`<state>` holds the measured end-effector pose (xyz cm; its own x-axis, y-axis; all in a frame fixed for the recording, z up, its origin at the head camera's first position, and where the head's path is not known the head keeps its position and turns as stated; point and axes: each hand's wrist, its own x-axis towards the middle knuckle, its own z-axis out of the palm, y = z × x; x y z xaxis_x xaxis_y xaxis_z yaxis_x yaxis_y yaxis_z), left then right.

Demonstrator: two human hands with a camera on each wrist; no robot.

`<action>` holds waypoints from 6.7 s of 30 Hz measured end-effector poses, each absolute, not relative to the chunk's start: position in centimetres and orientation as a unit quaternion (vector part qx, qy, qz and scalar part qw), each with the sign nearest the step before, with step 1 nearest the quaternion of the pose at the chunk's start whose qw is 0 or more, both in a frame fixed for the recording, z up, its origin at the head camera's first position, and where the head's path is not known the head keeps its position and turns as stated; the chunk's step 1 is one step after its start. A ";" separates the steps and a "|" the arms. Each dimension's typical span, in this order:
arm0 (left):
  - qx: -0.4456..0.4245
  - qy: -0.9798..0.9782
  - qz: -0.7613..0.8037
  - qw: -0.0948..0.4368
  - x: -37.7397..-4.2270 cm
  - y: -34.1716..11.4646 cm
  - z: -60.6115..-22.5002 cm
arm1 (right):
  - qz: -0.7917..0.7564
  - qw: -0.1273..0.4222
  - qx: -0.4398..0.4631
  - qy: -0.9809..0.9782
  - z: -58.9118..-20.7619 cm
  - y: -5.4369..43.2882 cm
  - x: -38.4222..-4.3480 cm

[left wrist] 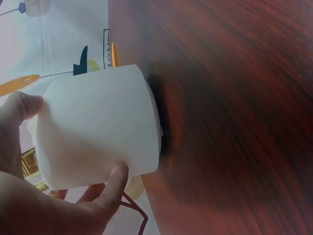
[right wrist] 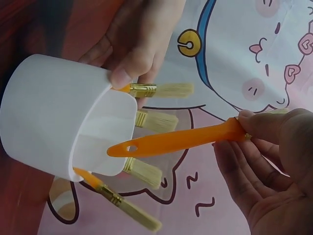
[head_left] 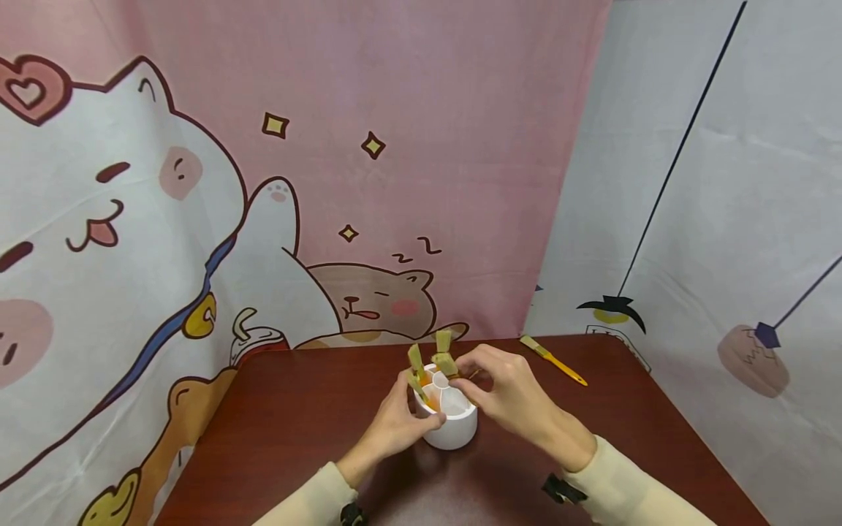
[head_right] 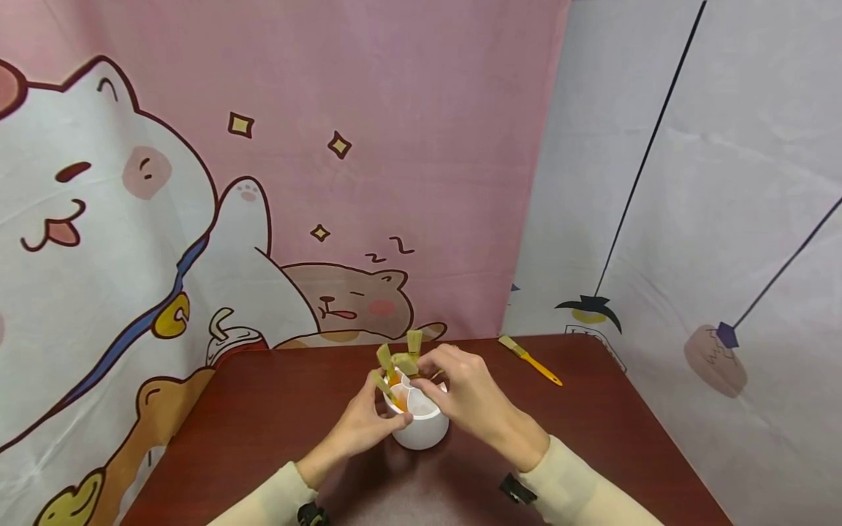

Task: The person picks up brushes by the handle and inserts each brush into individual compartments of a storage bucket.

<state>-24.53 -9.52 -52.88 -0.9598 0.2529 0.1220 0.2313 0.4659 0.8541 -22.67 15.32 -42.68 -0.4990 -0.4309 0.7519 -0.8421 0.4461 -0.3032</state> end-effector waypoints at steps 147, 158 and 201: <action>0.112 0.871 0.473 -0.068 -23.3 -8.5 -52.3 | 0.266 0.379 0.243 -0.852 -46.8 25.8 -28.4; 0.151 0.814 0.561 -0.009 -24.0 -9.3 -52.3 | 0.253 0.356 0.198 -0.877 -49.2 28.5 -30.5; 0.089 0.859 0.501 -0.062 -22.7 -7.6 -52.8 | 0.255 0.131 0.046 -0.957 -57.0 33.9 -37.8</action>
<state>-22.70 -7.59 -52.76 -0.9766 0.0898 0.1955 0.2143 0.4827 0.8492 -37.82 33.95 -57.02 -0.9615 -0.0207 0.2740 -0.1541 0.8662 -0.4754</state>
